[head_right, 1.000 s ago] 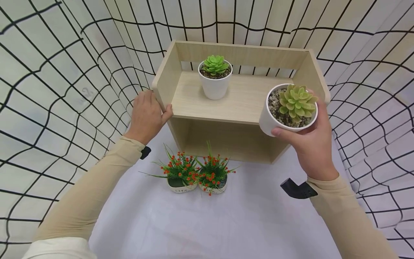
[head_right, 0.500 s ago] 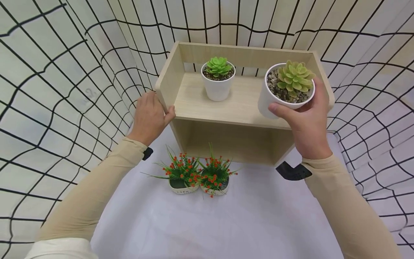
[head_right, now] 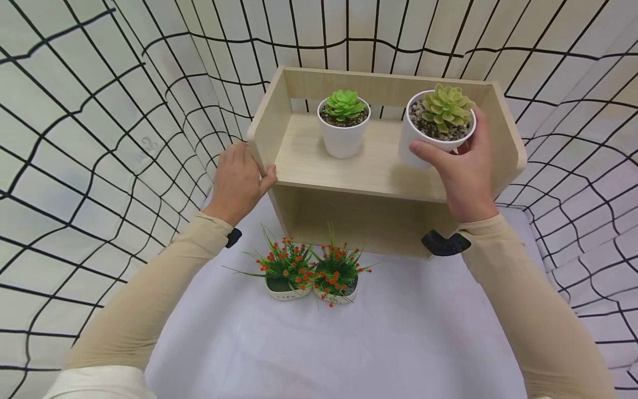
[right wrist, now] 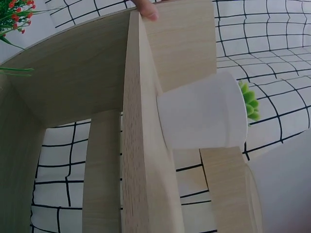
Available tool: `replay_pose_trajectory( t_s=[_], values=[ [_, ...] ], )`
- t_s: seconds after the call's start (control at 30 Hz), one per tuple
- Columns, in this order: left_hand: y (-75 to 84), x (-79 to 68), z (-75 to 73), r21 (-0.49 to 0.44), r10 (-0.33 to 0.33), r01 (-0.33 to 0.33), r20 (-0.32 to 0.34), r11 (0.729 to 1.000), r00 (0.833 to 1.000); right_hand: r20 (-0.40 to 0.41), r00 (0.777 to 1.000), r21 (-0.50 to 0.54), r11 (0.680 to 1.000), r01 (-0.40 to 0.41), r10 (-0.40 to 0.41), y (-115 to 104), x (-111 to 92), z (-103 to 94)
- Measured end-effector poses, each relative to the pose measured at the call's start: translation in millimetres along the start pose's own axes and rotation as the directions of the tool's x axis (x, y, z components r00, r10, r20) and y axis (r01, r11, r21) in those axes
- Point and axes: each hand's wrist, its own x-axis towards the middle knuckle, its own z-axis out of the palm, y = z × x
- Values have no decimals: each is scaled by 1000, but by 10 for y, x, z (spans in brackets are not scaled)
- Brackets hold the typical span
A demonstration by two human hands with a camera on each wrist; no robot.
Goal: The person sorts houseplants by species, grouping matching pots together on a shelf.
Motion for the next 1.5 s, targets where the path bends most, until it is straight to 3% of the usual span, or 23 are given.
replay_pose_trajectory(
  t_s=[0.6, 0.87, 1.23, 1.5],
  values=[
    [4, 4, 3, 8, 5, -5, -17, 1000, 1000, -63, 990, -36, 991, -125, 123, 352, 362, -159],
    [7, -1, 9, 13, 1, -1, 6, 1000, 1000, -88, 978, -190, 961, -203, 189, 433, 464, -175],
    [10, 1, -4, 25, 0, 0, 13, 1000, 1000, -73, 973, -245, 942, -232, 220, 450, 498, -191],
    [9, 5, -1, 33, 0, 0, 10, 999, 1000, -90, 973, -441, 868, -229, 211, 365, 353, -248]
  ],
)
